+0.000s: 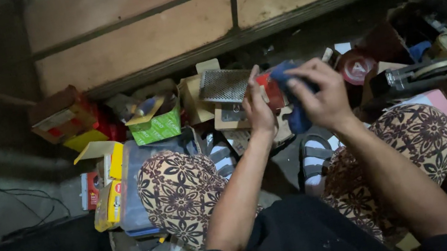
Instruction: Wiping dust off of small parts boxes with a blue cloth and organizing them on a shelf.
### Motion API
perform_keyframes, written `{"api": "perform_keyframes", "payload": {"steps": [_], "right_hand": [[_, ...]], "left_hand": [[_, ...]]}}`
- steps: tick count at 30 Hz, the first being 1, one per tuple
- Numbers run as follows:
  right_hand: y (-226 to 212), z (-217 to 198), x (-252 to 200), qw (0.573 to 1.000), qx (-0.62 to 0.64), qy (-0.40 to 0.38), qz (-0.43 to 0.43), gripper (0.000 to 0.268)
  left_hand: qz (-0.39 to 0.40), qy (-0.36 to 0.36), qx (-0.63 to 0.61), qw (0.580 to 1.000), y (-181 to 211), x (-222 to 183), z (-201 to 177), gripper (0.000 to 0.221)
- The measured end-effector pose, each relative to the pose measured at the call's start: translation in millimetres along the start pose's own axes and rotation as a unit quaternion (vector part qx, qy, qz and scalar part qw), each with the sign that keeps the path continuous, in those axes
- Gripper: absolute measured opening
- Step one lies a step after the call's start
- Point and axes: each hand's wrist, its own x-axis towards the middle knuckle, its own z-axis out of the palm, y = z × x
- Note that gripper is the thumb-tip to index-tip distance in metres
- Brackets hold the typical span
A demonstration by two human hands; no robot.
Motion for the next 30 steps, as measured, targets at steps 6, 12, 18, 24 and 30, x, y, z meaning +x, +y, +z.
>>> {"api": "perform_keyframes", "payload": {"steps": [6, 12, 18, 24, 30], "right_hand": [[9, 6, 4, 0.996, -0.055, 0.064, 0.010, 0.027], [-18, 24, -15, 0.995, -0.078, -0.006, -0.054, 0.031], [-8, 8, -12, 0.980, 0.029, -0.116, -0.159, 0.030], [0, -5, -3, 0.996, -0.023, 0.004, -0.089, 0.028], [-19, 1, -15, 0.992, -0.084, -0.048, -0.075, 0.029]], "left_hand": [[-0.005, -0.019, -0.043, 0.999, 12, -2, 12, 0.070], [-0.013, 0.053, -0.062, 0.997, 2, 1, -7, 0.068], [-0.110, -0.042, -0.325, 0.938, 6, 13, -22, 0.066], [-0.097, -0.022, -0.314, 0.944, 19, 8, 0, 0.068], [-0.073, -0.014, -0.278, 0.958, 6, 9, -12, 0.071]]}}
